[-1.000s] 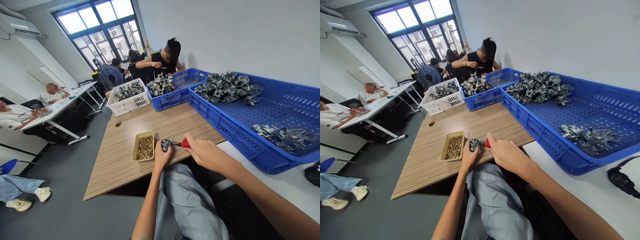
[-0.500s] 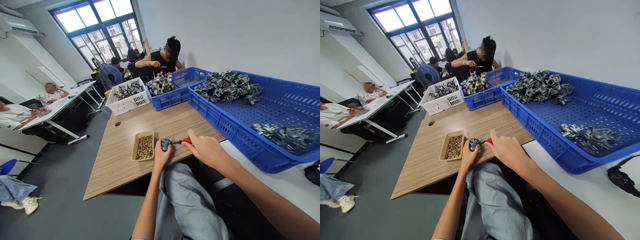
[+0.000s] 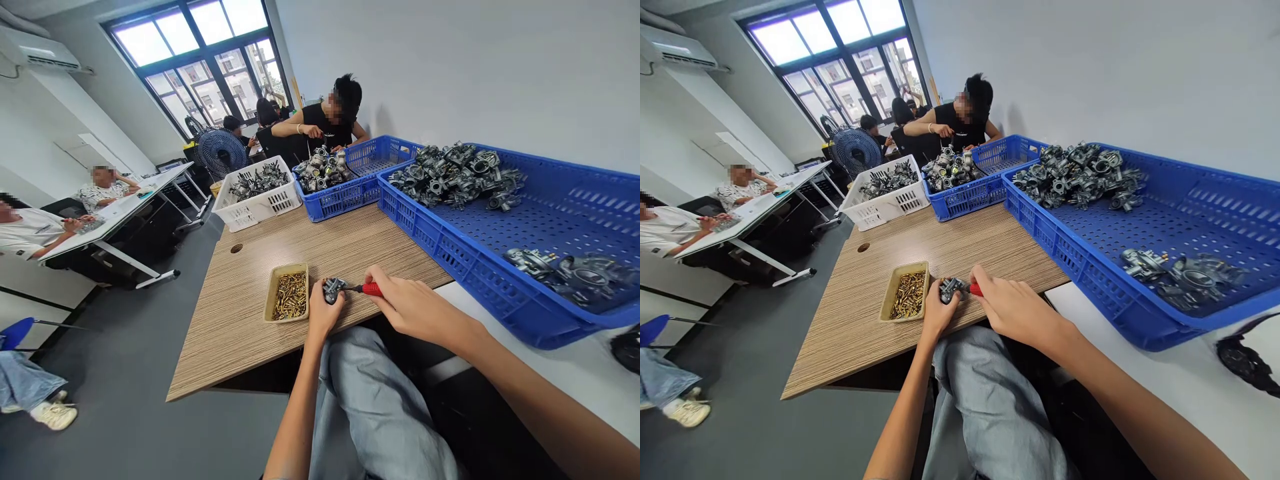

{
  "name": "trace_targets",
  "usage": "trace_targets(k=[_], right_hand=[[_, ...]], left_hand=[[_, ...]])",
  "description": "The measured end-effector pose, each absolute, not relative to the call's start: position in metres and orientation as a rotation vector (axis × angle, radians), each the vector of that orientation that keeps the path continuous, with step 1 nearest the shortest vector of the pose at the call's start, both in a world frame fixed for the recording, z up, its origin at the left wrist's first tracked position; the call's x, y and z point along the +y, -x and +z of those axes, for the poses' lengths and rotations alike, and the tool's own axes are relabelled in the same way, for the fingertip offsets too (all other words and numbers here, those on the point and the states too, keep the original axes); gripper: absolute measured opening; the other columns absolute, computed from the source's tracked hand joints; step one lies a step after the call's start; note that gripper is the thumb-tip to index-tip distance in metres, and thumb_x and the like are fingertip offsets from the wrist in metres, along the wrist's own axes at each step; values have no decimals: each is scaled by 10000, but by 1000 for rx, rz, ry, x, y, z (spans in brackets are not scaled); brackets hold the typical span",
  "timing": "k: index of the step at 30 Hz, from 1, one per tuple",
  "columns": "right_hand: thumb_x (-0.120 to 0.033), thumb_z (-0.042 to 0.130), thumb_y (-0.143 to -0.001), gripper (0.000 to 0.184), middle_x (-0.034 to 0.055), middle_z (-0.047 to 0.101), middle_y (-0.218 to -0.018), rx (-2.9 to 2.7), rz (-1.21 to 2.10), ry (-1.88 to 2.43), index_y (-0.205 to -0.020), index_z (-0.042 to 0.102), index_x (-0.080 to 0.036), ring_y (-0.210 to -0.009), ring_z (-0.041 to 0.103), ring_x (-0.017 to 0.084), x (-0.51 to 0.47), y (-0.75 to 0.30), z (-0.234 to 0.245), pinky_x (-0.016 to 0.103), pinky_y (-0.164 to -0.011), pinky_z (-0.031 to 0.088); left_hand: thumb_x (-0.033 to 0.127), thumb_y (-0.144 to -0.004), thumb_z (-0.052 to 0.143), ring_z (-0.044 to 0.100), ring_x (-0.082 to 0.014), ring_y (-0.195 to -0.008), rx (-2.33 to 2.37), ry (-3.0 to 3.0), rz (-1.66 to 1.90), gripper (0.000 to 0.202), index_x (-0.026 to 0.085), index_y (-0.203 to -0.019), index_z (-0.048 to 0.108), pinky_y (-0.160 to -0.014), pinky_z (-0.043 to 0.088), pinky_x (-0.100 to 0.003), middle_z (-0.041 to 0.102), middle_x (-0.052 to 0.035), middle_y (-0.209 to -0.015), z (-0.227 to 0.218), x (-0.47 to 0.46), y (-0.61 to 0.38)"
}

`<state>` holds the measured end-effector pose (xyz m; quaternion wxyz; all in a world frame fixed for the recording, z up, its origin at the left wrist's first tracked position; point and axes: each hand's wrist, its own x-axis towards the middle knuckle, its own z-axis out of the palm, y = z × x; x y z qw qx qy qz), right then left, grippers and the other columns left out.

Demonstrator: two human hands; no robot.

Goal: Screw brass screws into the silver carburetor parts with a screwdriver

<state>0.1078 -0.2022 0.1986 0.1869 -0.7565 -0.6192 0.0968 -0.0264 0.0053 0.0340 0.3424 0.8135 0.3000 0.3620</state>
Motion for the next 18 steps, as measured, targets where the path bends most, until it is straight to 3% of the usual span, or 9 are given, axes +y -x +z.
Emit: trace_targets(k=[5,10,18], right_hand=[[-95,393,-1033,226,86,759,-1085,-1771,286,2180,-1217,457,-209,-928,754,232,-203,-105,201,304,-700,395],[-236,416,-1115,121,76,773,-982,-1749,215,2306,-1222,457,-198,-887,772,273,-201,-104,200,324,-632,346],[-352,423,-1144,229,89,775,-901,-1724,95,2459,-1289,450,-176,-858,788,308,-197,-98,204,332,-578,311]], left_hand=[[283,-862,737,696,-255,-1107,783,-2105,939,379,196,-1216,630,-1014,540,-412,724,-109,-1197,33,6,26],[270,-855,736,698,-256,-1112,780,-2102,949,371,199,-1204,631,-1012,543,-406,726,-111,-1202,34,5,26],[281,-865,733,700,-255,-1118,783,-2092,945,361,203,-1204,637,-1017,541,-403,727,-110,-1208,36,4,26]])
